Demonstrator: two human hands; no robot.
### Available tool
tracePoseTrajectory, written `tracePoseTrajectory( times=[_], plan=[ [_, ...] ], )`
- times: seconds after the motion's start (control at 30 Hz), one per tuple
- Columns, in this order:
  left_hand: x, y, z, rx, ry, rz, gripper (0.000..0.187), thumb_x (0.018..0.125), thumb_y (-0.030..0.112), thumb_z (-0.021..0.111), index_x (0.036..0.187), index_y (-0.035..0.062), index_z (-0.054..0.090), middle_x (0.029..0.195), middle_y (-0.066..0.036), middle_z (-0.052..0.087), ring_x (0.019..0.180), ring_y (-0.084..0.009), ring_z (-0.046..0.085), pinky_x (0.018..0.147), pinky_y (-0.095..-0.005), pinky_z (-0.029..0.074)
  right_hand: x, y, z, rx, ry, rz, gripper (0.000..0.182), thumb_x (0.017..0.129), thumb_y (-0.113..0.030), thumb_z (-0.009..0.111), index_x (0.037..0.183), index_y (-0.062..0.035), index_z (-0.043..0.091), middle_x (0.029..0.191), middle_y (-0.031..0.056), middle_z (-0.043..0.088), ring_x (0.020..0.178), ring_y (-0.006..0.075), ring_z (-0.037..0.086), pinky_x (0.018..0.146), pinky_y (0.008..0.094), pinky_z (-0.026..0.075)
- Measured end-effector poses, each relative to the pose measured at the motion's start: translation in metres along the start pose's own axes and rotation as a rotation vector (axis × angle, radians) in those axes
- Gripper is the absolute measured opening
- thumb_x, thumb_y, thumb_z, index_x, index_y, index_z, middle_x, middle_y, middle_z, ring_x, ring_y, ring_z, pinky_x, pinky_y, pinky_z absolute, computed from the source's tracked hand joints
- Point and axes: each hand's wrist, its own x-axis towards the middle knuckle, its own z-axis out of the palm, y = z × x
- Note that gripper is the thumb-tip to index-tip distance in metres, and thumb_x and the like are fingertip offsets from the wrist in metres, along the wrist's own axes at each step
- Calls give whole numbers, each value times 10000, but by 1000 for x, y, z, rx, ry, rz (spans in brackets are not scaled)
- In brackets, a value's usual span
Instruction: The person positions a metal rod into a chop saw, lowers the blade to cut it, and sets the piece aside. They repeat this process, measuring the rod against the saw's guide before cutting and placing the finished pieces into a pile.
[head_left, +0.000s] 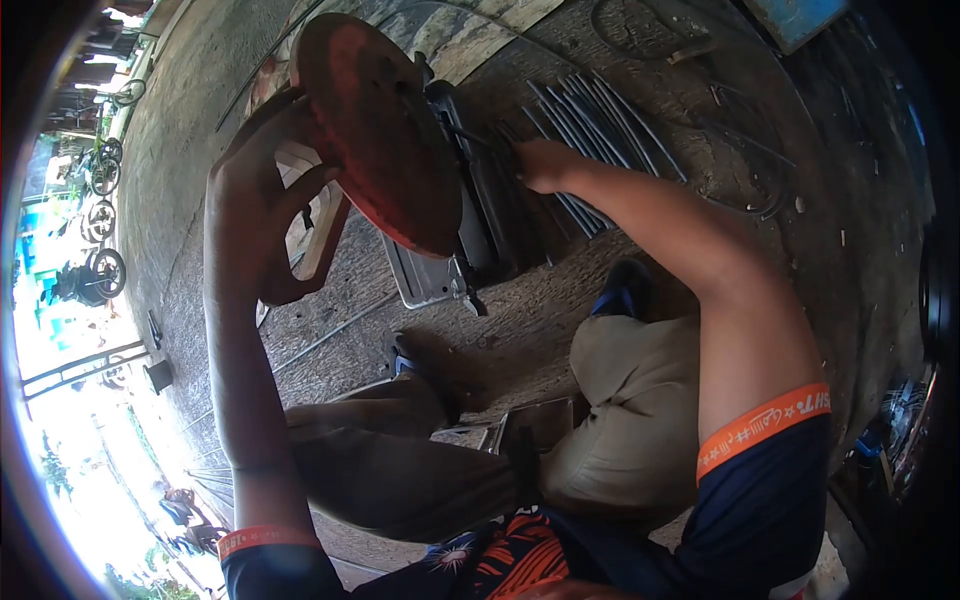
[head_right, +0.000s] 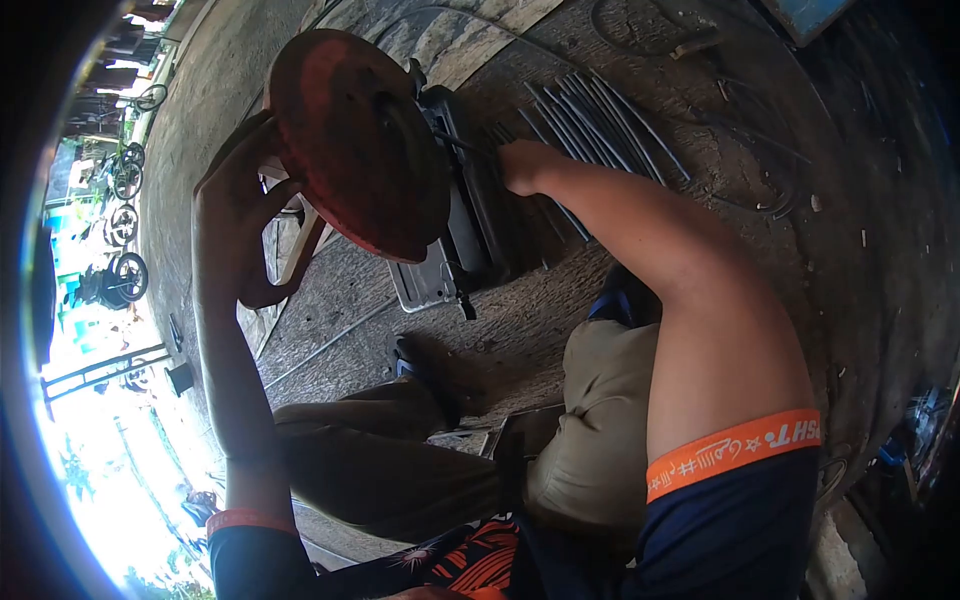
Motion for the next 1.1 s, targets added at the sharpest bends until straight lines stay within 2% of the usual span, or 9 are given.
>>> tracePoseTrajectory(
  times=[0.03, 0.1, 0.17, 0.23, 0.53, 0.77, 0.87, 0.93, 1.1],
  plan=[
    [0, 0, 0, -49, -15, -24, 580, 750, -29, 689, 1297, -42, 496, 1392, -165, 441, 1223, -253, 498, 994, -373, 451, -1, -3, -2, 4, -1, 0, 315, 849, -186, 531, 1089, -8, 632, 1085, 222, 636, 1044, 371, 599, 877, 451, 478],
    [1, 0, 1, -59, -21, -22, 581, 755, -25, 687, 1300, -47, 489, 1390, -167, 440, 1225, -255, 494, 999, -377, 447, -1, -7, -2, -13, 10, 31, 253, 827, -164, 547, 989, -21, 680, 1038, 210, 655, 1013, 362, 616, 851, 452, 491],
    [1, 0, 1, -68, -28, -18, 582, 760, -21, 685, 1304, -52, 481, 1388, -168, 439, 1228, -257, 490, 1004, -380, 443, 4, -5, 2, -6, 12, 34, 258, 827, -161, 546, 997, -17, 675, 1043, 212, 653, 1017, 360, 615, 852, 452, 492],
    [1, 0, 4, -58, 80, 10, 456, 703, 32, 753, 1141, 19, 625, 1262, -147, 576, 1019, -231, 640, 847, -345, 516, 6, -3, 4, 0, 15, 40, 263, 826, -159, 544, 1004, -13, 671, 1047, 214, 651, 1021, 359, 614, 852, 452, 492],
    [1, -1, 5, -15, 81, 46, 437, 713, 47, 756, 1129, 13, 626, 1255, -153, 578, 1042, -243, 629, 865, -349, 506, 7, -4, 7, -46, -16, 44, 259, 815, -118, 530, 1011, -23, 670, 1063, 194, 653, 1027, 349, 616, 854, 446, 500],
    [0, -1, 5, 24, 75, 59, 441, 708, 49, 754, 1128, 7, 625, 1257, -161, 574, 1061, -254, 620, 881, -362, 498, 1, -11, 3, -20, -21, 33, 283, 825, -140, 524, 1057, -52, 662, 1088, 182, 646, 1064, 339, 597, 873, 441, 491],
    [-1, 0, 6, -95, 71, 19, 439, 710, 50, 748, 1129, 6, 624, 1246, -160, 581, 1064, -255, 618, 883, -362, 494, -3, -15, -2, -9, -41, 16, 285, 831, -149, 522, 1060, -51, 659, 1096, 183, 643, 1072, 341, 591, 879, 440, 486],
    [-1, 1, 5, -2, 70, 50, 438, 712, 41, 742, 1132, 2, 622, 1237, -160, 585, 1060, -251, 618, 881, -358, 489, -3, -15, -1, 6, -34, 8, 285, 834, -153, 521, 1061, -48, 658, 1099, 185, 641, 1074, 343, 590, 881, 440, 485],
    [0, 0, 6, 3, 73, 65, 442, 711, 31, 737, 1135, -5, 619, 1234, -161, 586, 1059, -250, 617, 883, -358, 486, 5, -9, 7, -14, -42, 0, 283, 850, -171, 515, 1060, -46, 659, 1113, 193, 633, 1081, 342, 586, 889, 442, 481]
  ],
)
